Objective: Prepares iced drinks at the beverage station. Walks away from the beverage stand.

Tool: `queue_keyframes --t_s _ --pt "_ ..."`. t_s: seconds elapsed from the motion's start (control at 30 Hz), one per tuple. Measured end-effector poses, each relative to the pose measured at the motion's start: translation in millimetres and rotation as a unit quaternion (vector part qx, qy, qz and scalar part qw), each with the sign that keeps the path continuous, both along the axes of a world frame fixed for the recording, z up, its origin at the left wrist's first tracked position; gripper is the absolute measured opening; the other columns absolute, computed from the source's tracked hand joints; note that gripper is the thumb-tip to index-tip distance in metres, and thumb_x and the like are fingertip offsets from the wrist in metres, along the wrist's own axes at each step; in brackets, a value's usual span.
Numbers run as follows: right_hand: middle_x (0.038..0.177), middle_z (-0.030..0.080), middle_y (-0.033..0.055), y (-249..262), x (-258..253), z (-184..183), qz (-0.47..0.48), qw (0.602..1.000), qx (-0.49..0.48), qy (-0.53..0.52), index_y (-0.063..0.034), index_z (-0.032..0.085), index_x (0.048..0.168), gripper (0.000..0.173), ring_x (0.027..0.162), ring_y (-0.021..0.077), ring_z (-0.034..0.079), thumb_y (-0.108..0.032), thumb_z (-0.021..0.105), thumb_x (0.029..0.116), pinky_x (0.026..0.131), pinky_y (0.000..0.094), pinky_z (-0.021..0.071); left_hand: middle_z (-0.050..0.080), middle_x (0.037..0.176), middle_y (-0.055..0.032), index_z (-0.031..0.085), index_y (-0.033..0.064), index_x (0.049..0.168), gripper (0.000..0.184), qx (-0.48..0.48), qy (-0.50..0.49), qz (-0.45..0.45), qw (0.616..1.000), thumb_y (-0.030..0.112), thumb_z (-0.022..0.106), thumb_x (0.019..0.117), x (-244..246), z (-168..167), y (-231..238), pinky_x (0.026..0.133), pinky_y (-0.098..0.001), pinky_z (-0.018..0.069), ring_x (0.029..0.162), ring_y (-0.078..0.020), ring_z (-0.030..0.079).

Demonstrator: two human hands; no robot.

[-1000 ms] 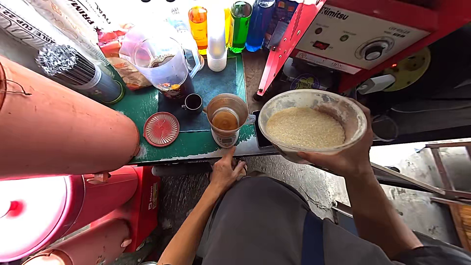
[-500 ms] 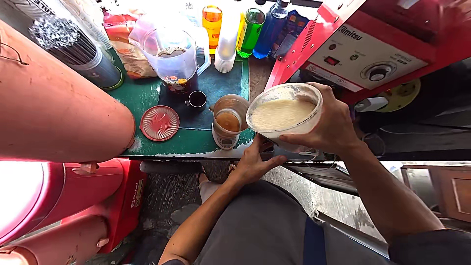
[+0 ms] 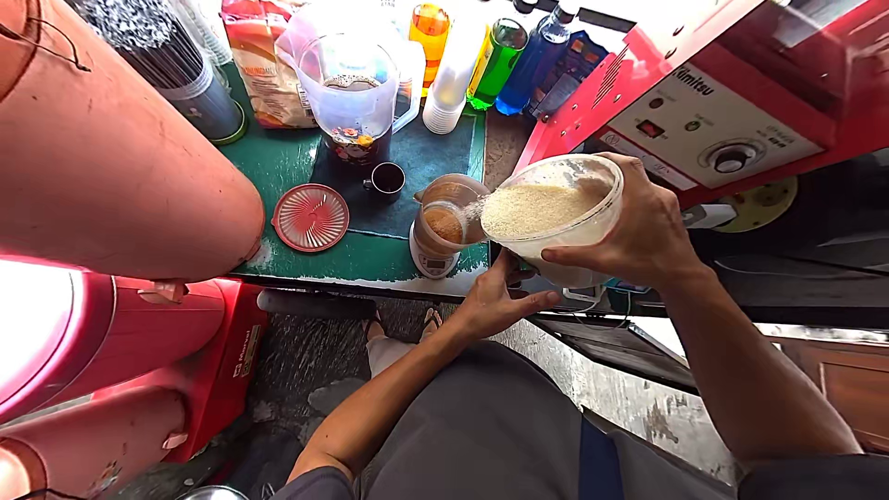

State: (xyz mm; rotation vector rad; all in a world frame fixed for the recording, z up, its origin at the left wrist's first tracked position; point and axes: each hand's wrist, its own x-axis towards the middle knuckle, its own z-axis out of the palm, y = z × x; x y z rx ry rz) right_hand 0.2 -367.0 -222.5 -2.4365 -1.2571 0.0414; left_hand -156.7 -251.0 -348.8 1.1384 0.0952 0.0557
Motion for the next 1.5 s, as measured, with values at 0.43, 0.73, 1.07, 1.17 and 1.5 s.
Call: queue_keyframes --t_s 0.43,0.73,1.07,1.17,1.5 --pt "0.122 0.067 0.0142 13 0 9 0.017 0.999 -0.035 -0.012 -0.0094 0.044 0.147 0.116 0.108 0.0269 0.067 -0.064 0.085 0.0521 0.087 0.0518 0.0557 0.054 0.146 -0.0187 0.029 -0.0023 0.154 0.093 -0.004 0.0 -0.005 1.0 0.032 0.082 0.0863 -2 3 0 0.099 -0.0383 0.0591 0.126 -0.0238 0.063" --pt "0.119 0.068 0.0132 17 2 14 0.024 0.998 -0.051 -0.01 -0.0115 0.046 0.145 0.114 0.104 0.0274 0.068 -0.064 0.085 0.0515 0.083 0.0539 0.0556 0.053 0.145 -0.0191 0.029 -0.0035 0.153 0.091 -0.024 -0.011 -0.005 1.0 0.03 0.082 0.0864 -2 4 -1 0.099 -0.0383 0.0591 0.126 -0.0243 0.062" --pt "0.118 0.068 0.0137 19 2 16 0.025 0.997 -0.065 -0.013 -0.0104 0.045 0.146 0.116 0.103 0.0287 0.068 -0.067 0.083 0.0519 0.082 0.0552 0.0552 0.053 0.146 -0.0194 0.03 -0.0036 0.153 0.091 -0.022 -0.004 -0.007 1.0 0.03 0.082 0.0865 -2 7 -2 0.099 -0.0377 0.0593 0.126 -0.0241 0.063" --pt "0.117 0.068 0.0125 20 2 17 0.023 0.997 -0.069 -0.016 -0.0115 0.046 0.145 0.114 0.103 0.0274 0.068 -0.066 0.083 0.0516 0.081 0.0542 0.0554 0.053 0.147 -0.0188 0.029 -0.003 0.154 0.091 -0.026 -0.004 -0.009 1.0 0.029 0.081 0.0867 -2 7 -2 0.098 -0.0375 0.0596 0.126 -0.024 0.063" --pt "0.119 0.068 0.0132 22 -1 23 0.024 0.997 -0.075 -0.024 -0.0119 0.045 0.147 0.117 0.104 0.0295 0.068 -0.066 0.083 0.0507 0.082 0.0564 0.0548 0.053 0.146 -0.0182 0.03 -0.0025 0.153 0.09 -0.03 -0.01 -0.012 0.999 0.03 0.081 0.0864 -4 12 0 0.099 -0.0369 0.0594 0.125 -0.0233 0.064"
